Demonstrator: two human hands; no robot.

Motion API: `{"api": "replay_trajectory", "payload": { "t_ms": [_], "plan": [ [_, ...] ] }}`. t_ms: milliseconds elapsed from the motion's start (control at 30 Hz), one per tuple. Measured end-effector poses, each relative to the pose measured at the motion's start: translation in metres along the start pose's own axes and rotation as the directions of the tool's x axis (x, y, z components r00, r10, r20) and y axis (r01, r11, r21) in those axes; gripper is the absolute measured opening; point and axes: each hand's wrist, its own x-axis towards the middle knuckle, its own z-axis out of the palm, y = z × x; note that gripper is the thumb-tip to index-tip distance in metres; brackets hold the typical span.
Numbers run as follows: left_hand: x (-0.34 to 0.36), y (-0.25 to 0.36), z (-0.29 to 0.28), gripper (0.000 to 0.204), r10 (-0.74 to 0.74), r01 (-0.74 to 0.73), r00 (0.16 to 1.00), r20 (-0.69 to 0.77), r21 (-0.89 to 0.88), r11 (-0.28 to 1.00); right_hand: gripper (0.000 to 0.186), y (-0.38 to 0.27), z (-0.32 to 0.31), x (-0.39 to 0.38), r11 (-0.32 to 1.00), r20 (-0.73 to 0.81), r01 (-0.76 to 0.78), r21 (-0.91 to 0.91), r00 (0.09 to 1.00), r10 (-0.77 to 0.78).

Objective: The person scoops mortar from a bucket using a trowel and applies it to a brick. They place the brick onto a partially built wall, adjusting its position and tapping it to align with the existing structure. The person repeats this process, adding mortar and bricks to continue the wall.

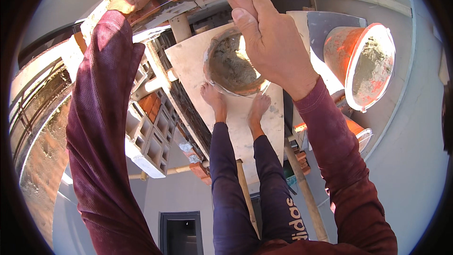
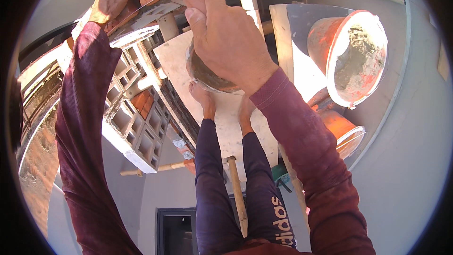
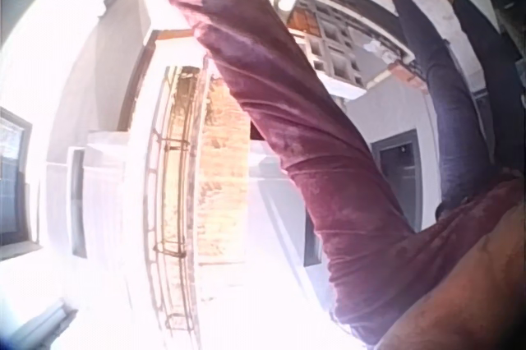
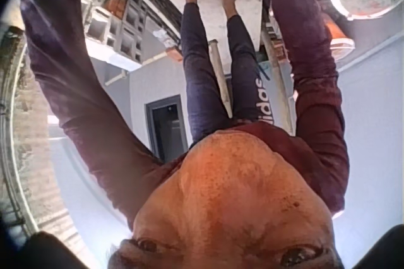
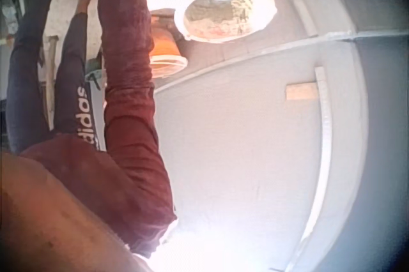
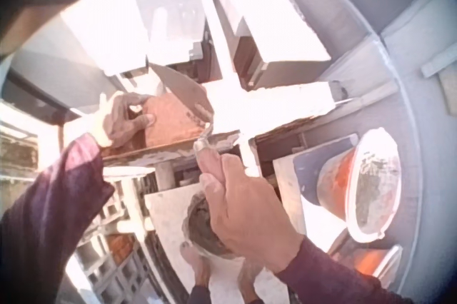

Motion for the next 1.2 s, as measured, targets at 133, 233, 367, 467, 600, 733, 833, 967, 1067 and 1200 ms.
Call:
{"api": "replay_trajectory", "payload": {
  "t_ms": [133,233,367,467,600,733,833,967,1067,1200],
  "plan": [
    [0.002,-0.002,0.009,0.043,0.054,-0.047,0.994,-0.096,0.079,0.996,0.028,0.001,0.0,0.003,0.999,-0.007,-0.01,0.032,1.0,0.011],
    [0.026,-0.079,0.012,0.062,0.019,-0.026,0.999,0.029,0.244,0.969,0.026,-0.004,0.002,0.005,0.997,0.031,-0.044,0.062,0.999,0.042],
    [0.019,-0.052,0.019,0.059,0.084,-0.072,0.994,-0.065,0.168,0.983,0.027,-0.003,0.002,-0.004,0.999,0.018,-0.035,0.035,0.999,0.034],
    [0.016,-0.045,0.016,0.061,0.006,-0.008,1.0,0.02,0.092,0.996,0.027,0.002,0.004,-0.001,0.996,0.033,-0.082,-0.032,0.996,0.083],
    [0.018,-0.041,0.014,0.062,-0.022,0.017,0.999,0.033,0.134,0.991,0.026,-0.006,-0.004,0.005,0.999,0.018,-0.051,-0.003,0.999,0.051],
    [0.017,-0.045,0.014,0.061,0.016,-0.018,1.0,0.015,0.165,0.986,0.033,-0.002,-0.008,0.006,0.996,0.009,-0.07,0.048,0.998,0.069],
    [0.017,-0.047,0.012,0.061,0.109,-0.105,0.994,-0.029,0.13,0.986,0.035,0.003,-0.001,-0.002,0.992,-0.134,0.07,0.108,0.989,-0.055],
    [0.018,-0.044,0.019,0.061,0.119,-0.099,0.991,-0.058,0.276,0.956,0.026,0.004,-0.011,0.003,0.995,0.01,-0.094,0.032,0.996,0.094],
    [0.022,-0.052,0.015,0.064,0.11,-0.105,0.994,-0.014,0.196,0.975,0.026,-0.003,-0.007,0.002,0.998,-0.053,-0.043,0.045,0.998,0.046],
    [0.02,-0.059,0.024,0.065,0.127,-0.084,0.986,-0.105,0.346,0.934,0.025,-0.005,-0.006,0.006,0.994,-0.017,-0.11,0.016,0.994,0.11]
  ]
}}
